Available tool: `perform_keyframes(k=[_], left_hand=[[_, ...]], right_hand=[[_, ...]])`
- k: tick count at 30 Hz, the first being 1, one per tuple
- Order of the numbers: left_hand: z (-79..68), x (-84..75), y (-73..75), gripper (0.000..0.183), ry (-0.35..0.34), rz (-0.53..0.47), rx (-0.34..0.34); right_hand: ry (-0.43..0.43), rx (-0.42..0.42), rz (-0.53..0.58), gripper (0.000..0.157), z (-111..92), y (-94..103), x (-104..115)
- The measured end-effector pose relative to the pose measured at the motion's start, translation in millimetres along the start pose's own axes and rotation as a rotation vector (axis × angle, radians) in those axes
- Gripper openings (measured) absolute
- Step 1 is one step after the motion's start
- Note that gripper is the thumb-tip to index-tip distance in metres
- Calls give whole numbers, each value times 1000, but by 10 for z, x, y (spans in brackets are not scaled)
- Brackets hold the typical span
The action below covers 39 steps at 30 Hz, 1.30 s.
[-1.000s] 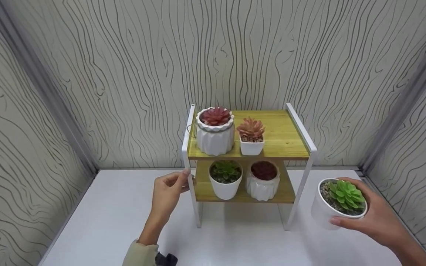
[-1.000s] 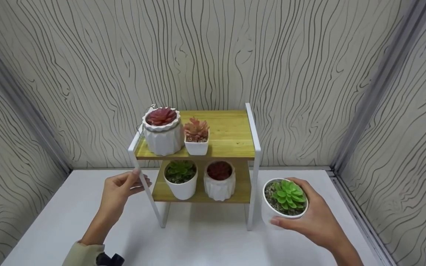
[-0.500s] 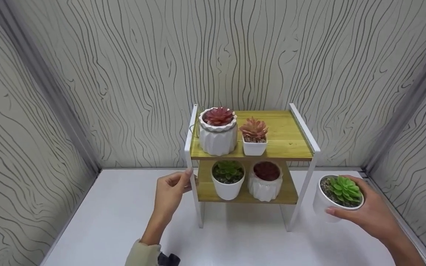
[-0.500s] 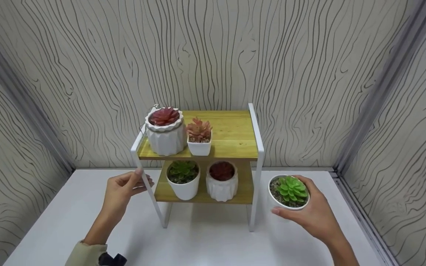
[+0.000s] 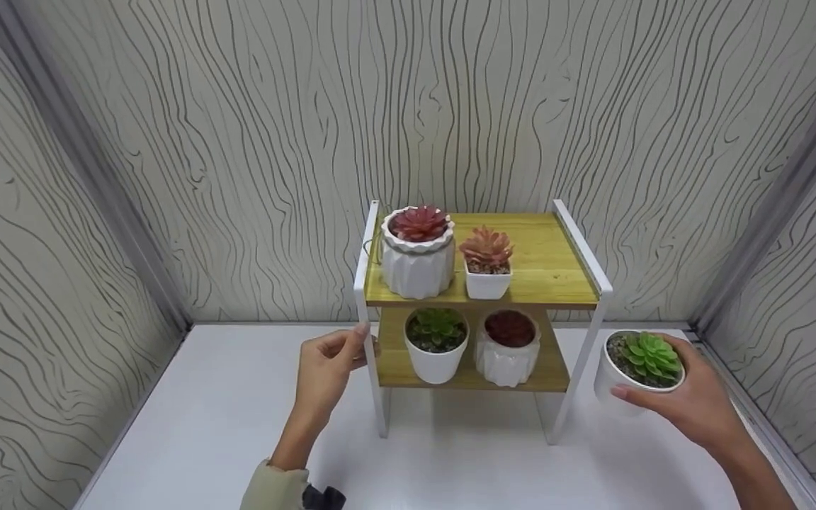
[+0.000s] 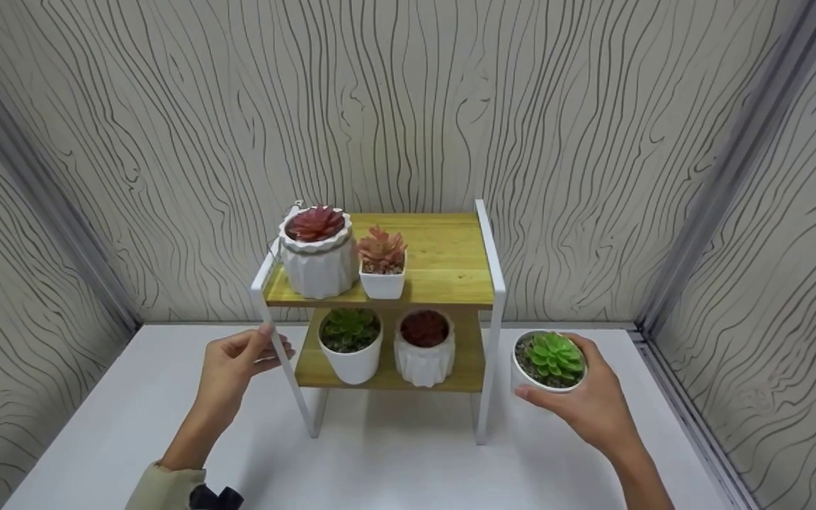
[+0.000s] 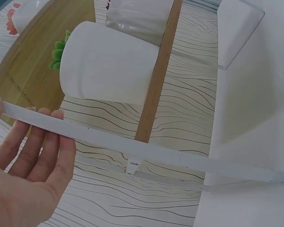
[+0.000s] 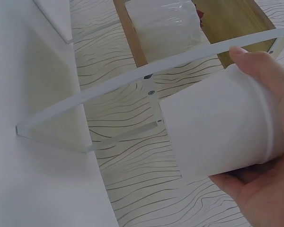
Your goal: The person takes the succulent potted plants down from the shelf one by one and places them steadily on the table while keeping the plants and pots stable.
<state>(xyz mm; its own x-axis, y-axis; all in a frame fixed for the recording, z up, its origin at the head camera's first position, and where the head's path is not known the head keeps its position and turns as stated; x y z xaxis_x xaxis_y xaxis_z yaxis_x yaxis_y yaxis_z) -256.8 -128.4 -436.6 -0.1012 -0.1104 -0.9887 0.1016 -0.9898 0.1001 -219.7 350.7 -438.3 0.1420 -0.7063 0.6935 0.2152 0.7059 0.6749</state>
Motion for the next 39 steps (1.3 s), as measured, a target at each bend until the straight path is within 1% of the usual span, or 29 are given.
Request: perform_keyframes(k=[6, 8, 14, 17, 20, 29, 34, 39], left_hand=[[-4, -4, -3, 34, 8, 5, -9], [-5, -6, -8, 34, 7, 10, -12], [-14, -14, -12, 35, 11, 13, -14], [-12, -25, -13, 36, 1, 0, -5], [-10, -33, -12, 37, -11, -17, 4], [1, -10, -13, 37, -8, -16, 11], [-1, -1, -10, 37, 5, -18, 18], [3, -4, -1, 37, -6, -17, 22]], right_hand=[[-57, 56, 16, 106, 62, -43, -33], [-72, 59, 23, 107, 79, -56, -45], [-64, 48, 43, 106, 99, -112, -87], [-47, 24, 44, 103, 114, -141, -119], [-48, 11, 43, 103, 134, -168, -139], [-72, 12, 53, 111, 191, -239, -193], [-103, 10, 82, 116, 218, -300, -238], [-139, 24, 87, 119, 264, -350, -293]])
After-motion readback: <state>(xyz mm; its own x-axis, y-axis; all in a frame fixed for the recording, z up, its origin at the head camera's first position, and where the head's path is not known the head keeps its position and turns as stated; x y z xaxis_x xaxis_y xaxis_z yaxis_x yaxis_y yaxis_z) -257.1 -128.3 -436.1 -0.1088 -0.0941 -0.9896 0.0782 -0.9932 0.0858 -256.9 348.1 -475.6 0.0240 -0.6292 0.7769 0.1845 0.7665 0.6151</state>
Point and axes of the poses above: each hand's wrist, its own z-axis towards the middle knuckle, its own y-axis out of the back of the hand, x = y × z, the point moved 1 cm from there along z, towards the middle knuckle, and after that the axes turned 5 degrees about y, right-handed, at the moved point
